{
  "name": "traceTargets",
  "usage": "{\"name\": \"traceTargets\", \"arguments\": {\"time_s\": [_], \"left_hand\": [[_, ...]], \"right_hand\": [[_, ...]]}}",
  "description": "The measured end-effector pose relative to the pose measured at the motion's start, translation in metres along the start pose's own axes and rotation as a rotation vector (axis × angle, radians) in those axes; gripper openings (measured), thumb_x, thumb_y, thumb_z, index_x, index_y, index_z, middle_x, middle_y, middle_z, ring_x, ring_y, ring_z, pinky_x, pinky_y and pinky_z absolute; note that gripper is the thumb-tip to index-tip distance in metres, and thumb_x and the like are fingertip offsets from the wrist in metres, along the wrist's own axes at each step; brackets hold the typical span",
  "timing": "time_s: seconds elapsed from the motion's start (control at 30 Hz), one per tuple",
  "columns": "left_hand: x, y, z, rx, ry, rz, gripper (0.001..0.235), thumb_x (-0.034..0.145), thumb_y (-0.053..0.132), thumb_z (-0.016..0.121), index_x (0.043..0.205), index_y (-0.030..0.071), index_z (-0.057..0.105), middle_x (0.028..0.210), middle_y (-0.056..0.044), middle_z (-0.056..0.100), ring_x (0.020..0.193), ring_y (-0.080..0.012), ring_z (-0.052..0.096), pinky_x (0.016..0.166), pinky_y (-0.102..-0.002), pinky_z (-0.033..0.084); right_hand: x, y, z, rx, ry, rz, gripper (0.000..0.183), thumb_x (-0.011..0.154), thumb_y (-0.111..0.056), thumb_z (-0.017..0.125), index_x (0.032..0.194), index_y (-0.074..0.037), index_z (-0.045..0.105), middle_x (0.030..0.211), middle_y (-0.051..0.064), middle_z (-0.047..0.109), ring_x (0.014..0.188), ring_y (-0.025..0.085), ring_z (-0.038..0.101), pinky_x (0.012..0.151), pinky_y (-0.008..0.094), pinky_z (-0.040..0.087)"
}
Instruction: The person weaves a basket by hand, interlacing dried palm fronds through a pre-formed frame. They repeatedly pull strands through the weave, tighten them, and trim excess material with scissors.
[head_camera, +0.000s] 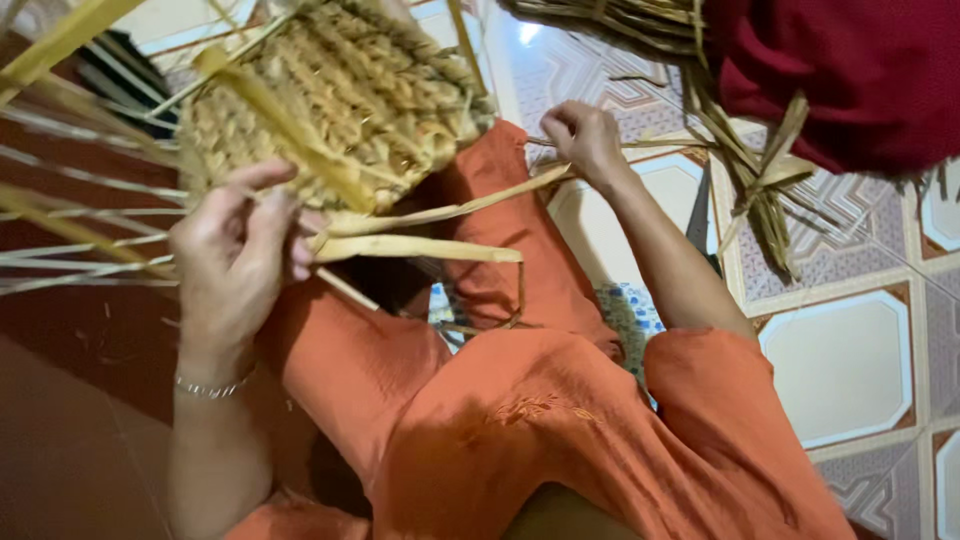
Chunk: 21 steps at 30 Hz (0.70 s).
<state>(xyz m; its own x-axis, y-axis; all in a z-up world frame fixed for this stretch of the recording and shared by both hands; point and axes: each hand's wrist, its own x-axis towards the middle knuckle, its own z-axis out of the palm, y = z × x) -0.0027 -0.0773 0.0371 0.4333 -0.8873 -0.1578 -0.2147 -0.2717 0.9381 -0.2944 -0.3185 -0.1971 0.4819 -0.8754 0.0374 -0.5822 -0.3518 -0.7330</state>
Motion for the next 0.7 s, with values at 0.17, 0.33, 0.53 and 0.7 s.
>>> {"name": "traceTargets", "arguments": {"time_s": [0.17, 0.33, 0.53, 0.7], "left_hand": [[0.003, 0.0, 0.0, 0.105, -0.02, 0.104, 0.021, 0.114, 0.006, 0.049, 0.121, -0.006, 0.064, 0.093, -0.014, 0.073, 0.072, -0.011, 0.069, 0.055, -0.023, 0.055], [-0.004, -0.006, -0.005, 0.115, -0.017, 0.13, 0.024, 0.117, 0.009, 0.046, 0.121, -0.007, 0.064, 0.094, -0.015, 0.073, 0.076, -0.0132, 0.072, 0.055, -0.022, 0.057], [-0.008, 0.003, -0.003, 0.126, -0.003, 0.07, 0.027, 0.119, 0.014, 0.047, 0.124, -0.006, 0.065, 0.097, -0.016, 0.073, 0.071, -0.0116, 0.065, 0.06, -0.022, 0.053], [-0.01, 0.01, 0.002, 0.111, 0.032, 0.02, 0.026, 0.119, 0.012, 0.049, 0.122, -0.008, 0.065, 0.098, -0.017, 0.073, 0.07, -0.011, 0.062, 0.062, -0.022, 0.052]], "right_hand": [[0.041, 0.078, 0.0, -0.34, 0.229, -0.167, 0.021, 0.091, -0.007, 0.075, 0.112, -0.002, 0.075, 0.112, 0.019, 0.072, 0.105, 0.035, 0.064, 0.092, 0.046, 0.051], [0.059, 0.099, -0.006, -0.444, 0.329, -0.093, 0.026, 0.089, -0.005, 0.077, 0.114, -0.004, 0.07, 0.119, 0.016, 0.065, 0.109, 0.034, 0.057, 0.094, 0.046, 0.048], [0.06, 0.091, -0.021, -0.647, 0.404, -0.104, 0.049, 0.08, -0.006, 0.081, 0.128, -0.004, 0.069, 0.122, 0.016, 0.055, 0.112, 0.038, 0.049, 0.086, 0.05, 0.044], [0.067, 0.092, -0.023, -0.642, 0.402, -0.159, 0.027, 0.081, -0.017, 0.085, 0.098, -0.008, 0.065, 0.114, 0.019, 0.056, 0.107, 0.04, 0.05, 0.078, 0.052, 0.041]]}}
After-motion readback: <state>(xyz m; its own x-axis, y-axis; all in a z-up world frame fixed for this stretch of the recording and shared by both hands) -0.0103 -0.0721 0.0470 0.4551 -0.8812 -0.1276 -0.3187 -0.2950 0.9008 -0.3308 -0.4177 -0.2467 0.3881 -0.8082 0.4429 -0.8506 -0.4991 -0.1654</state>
